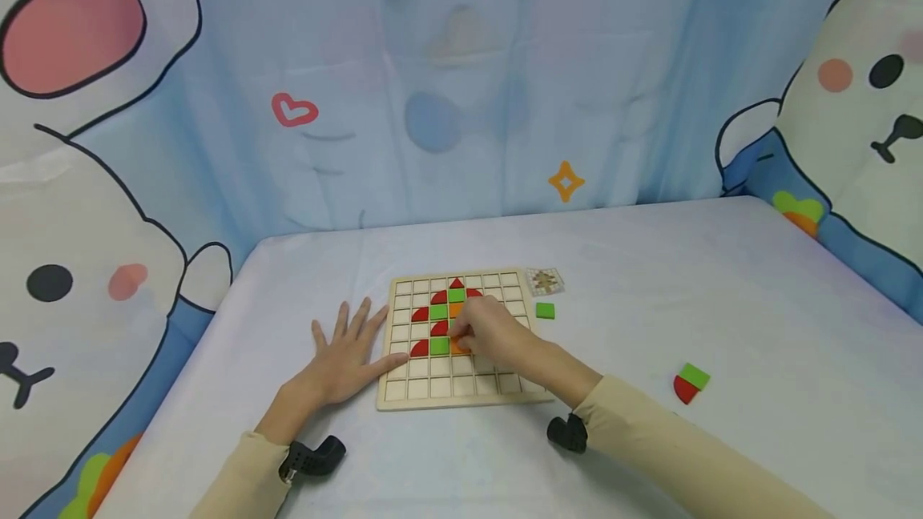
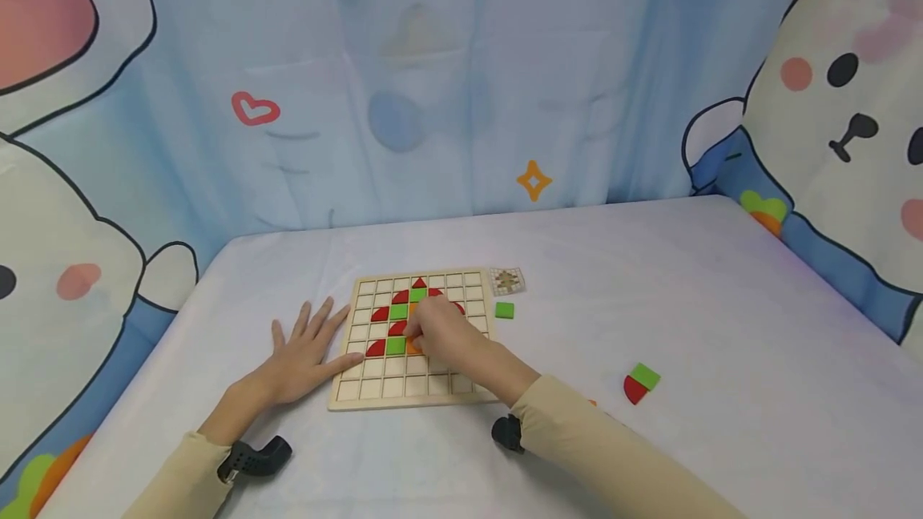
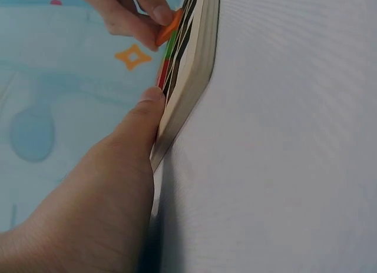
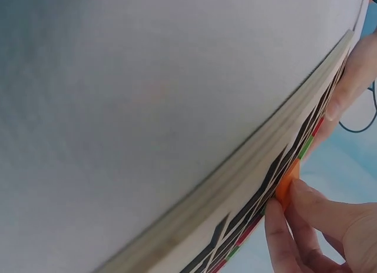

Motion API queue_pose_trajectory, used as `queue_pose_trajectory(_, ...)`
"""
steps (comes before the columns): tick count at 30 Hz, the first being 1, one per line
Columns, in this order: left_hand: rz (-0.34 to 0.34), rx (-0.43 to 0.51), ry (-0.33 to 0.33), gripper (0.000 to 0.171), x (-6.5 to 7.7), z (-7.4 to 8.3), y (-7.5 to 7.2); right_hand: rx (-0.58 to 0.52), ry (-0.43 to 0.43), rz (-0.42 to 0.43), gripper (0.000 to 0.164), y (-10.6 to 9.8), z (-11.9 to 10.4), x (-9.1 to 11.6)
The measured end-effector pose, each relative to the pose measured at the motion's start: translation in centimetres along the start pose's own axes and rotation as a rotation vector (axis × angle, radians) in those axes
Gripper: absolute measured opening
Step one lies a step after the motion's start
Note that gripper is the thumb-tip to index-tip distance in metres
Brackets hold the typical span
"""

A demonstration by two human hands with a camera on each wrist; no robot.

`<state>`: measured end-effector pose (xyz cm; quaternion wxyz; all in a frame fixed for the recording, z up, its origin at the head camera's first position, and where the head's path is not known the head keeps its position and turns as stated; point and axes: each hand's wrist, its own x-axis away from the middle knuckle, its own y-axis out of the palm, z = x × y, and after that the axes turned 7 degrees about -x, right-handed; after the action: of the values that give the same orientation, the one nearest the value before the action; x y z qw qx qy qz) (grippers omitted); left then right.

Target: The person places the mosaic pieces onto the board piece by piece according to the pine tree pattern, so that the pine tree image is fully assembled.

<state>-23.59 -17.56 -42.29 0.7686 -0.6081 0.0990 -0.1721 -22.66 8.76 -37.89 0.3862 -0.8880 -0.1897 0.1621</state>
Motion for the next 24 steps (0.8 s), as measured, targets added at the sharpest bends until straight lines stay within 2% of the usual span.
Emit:
queue_pose_trajectory(6, -0.003, -0.006, 0.001, 0.094, -0.04, -0.19, 0.23, 0.042, -0.056, 0.003, 0.012, 0.02, 0.07, 0.07)
queue_pose_trajectory(12, 0.006, -0.003, 0.002, 0.094, -0.11, -0.08, 0.16, 0.054, -0.067, 0.009, 0.014, 0.02, 0.09, 0.17)
queue_pose_trajectory(24, -0.010, -0.007, -0.006, 0.096, -0.17, -0.03, 0.16, 0.071, -0.009, 0.009, 0.015, 0.26, -0.55, 0.25)
